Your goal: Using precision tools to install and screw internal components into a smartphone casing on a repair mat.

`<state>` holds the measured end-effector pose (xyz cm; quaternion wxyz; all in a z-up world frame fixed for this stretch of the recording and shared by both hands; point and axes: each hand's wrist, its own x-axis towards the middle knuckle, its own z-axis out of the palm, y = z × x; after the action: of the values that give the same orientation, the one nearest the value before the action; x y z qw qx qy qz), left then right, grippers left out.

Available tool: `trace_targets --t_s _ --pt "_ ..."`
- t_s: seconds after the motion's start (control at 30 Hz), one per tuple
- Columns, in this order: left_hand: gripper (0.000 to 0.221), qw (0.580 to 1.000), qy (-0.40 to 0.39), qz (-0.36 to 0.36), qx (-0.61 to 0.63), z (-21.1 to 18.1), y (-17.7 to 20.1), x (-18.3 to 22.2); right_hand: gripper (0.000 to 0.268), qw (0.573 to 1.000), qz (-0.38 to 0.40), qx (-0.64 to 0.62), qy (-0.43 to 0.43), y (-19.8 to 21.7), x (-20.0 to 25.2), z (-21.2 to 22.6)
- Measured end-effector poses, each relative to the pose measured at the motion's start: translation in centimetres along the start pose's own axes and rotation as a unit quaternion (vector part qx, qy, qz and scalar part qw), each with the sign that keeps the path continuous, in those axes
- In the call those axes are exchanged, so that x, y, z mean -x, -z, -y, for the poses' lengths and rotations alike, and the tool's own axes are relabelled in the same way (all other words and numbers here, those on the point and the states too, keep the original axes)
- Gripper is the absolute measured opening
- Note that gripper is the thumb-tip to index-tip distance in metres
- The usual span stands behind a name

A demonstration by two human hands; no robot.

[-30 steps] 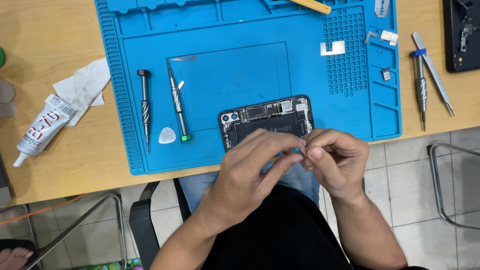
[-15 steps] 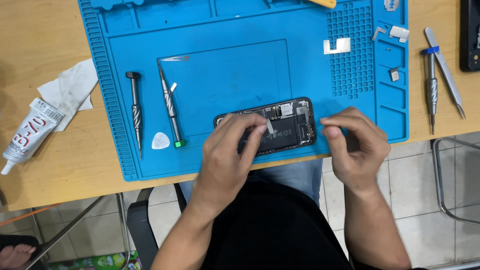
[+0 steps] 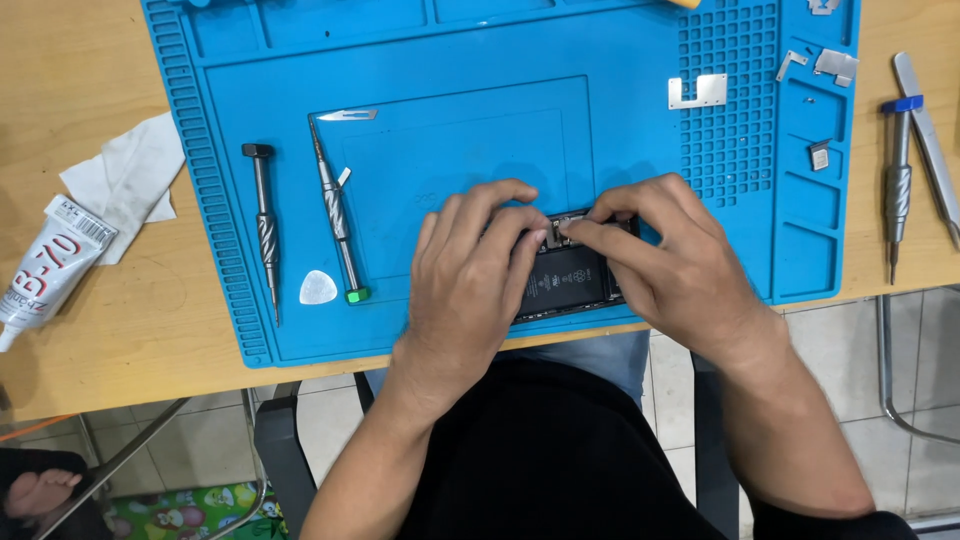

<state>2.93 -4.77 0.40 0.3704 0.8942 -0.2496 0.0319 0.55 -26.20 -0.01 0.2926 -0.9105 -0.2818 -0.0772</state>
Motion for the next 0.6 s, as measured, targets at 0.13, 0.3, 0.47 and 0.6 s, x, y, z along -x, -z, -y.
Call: trace_targets --t_s 0.13,0.3,0.47,0.6 --pt "0.006 1.0 0.0 0.017 -0.013 0.0 -0.5 -0.2 0.021 1.0 0.002 -0.011 -0.013 -0.2 0.2 -0.1" --pt "0.004 0.999 -0.007 0.02 -0.035 0.0 -0.9 -0.3 0.02 1.0 -0.013 -0.021 -0.018 -0.3 0.3 -0.1" --pt "0.004 0.999 -0.009 0.021 -0.044 0.0 -1.1 -0.3 0.02 1.0 -0.018 -0.018 -0.015 -0.3 0.1 0.0" --pt "0.005 0.999 -0.011 0.014 -0.042 -0.1 -1.1 -0.5 0.021 0.999 -0.021 -0.019 -0.018 -0.4 0.2 0.0"
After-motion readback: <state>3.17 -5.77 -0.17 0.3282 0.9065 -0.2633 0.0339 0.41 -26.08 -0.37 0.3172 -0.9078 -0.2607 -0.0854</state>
